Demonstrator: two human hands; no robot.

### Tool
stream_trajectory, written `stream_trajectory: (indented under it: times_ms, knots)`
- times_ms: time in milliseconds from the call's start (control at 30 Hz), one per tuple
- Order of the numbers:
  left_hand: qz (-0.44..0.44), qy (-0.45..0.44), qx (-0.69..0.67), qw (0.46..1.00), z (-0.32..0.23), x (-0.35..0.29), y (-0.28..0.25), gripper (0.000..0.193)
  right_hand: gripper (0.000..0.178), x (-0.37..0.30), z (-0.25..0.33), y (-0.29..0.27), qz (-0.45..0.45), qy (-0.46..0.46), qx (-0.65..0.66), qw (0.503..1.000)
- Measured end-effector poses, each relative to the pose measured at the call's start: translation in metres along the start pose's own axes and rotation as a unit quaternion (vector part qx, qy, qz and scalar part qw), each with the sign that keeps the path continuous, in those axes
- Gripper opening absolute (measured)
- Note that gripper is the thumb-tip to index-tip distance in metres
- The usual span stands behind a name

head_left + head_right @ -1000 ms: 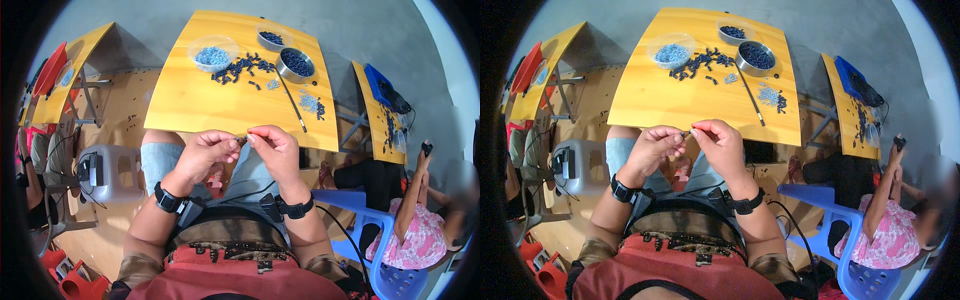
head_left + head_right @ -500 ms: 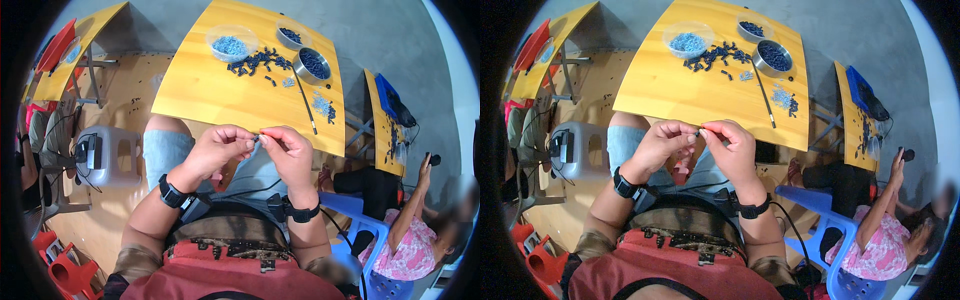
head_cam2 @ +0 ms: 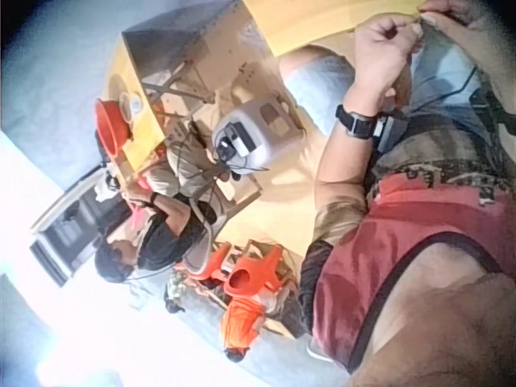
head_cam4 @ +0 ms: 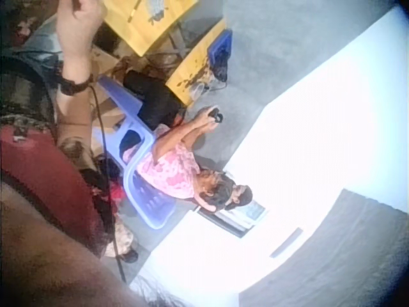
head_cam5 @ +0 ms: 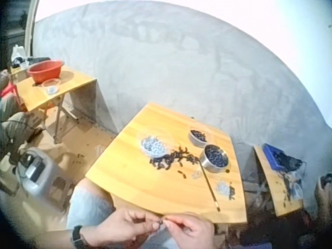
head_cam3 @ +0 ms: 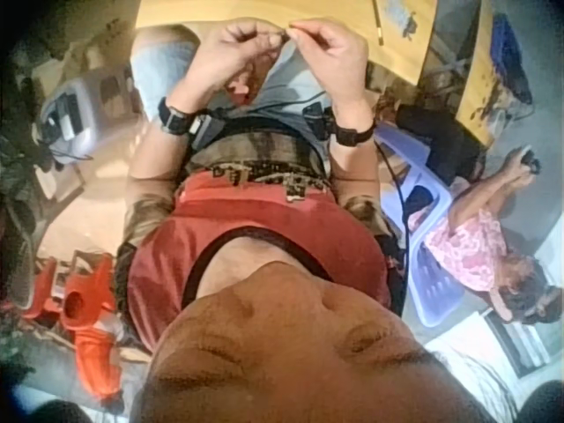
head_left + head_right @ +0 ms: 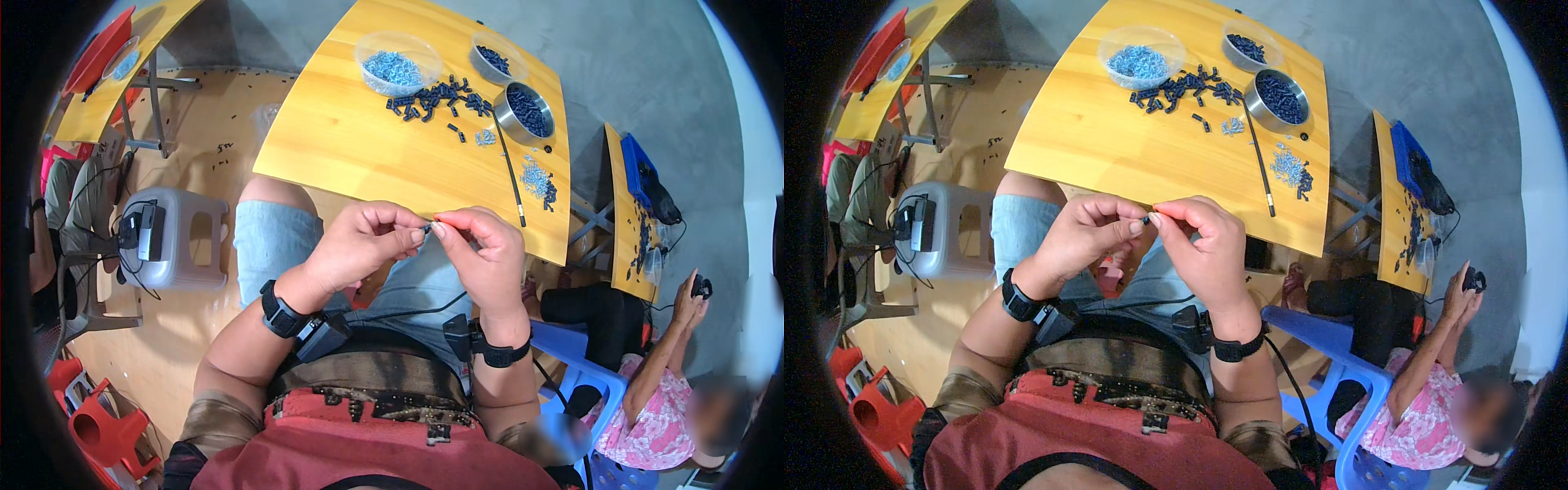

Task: Assembling small plastic and metal components at a workbench.

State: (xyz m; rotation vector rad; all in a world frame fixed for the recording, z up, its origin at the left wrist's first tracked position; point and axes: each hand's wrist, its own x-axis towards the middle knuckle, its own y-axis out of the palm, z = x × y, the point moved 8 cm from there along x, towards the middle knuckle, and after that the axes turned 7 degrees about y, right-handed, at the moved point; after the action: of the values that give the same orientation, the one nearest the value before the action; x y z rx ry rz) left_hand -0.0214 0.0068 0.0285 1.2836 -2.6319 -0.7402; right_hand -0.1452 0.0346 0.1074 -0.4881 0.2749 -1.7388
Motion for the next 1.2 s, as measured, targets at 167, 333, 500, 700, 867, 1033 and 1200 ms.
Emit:
stream_trajectory:
  times_ms: [167,333,500,700,867,1033,1200]
  knots:
    - [-0.013,0.014,0.032,0.999,-0.004,0.001,-0.002,0.016,0.007,0.004,0.005,0.002,0.009,0.006,-0.041,0.999]
    - [-0.022,0.051,0.047,0.997,-0.007,0.001,-0.005,0.013,0.007,0.004,0.004,0.004,-0.004,0.014,-0.026,1.000]
    - [-0.041,0.051,0.060,0.996,-0.010,0.000,-0.006,0.011,0.007,0.005,0.005,0.005,0.001,0.030,-0.020,0.999]
    - [-0.067,0.070,0.081,0.992,-0.008,-0.001,-0.009,0.010,0.006,0.006,0.007,0.009,-0.007,0.024,-0.028,0.999]
    - [-0.084,0.070,0.101,0.989,-0.010,-0.002,-0.011,0.010,0.005,0.005,0.008,0.011,-0.022,-0.001,-0.027,0.999]
    - [-0.077,0.097,0.099,0.987,-0.014,0.000,-0.011,0.010,0.006,0.007,0.011,0.012,-0.020,-0.014,-0.038,0.999]
    - [-0.070,0.049,0.027,0.996,-0.011,0.000,-0.011,0.011,0.014,0.004,0.015,0.015,-0.018,-0.056,-0.055,0.997]
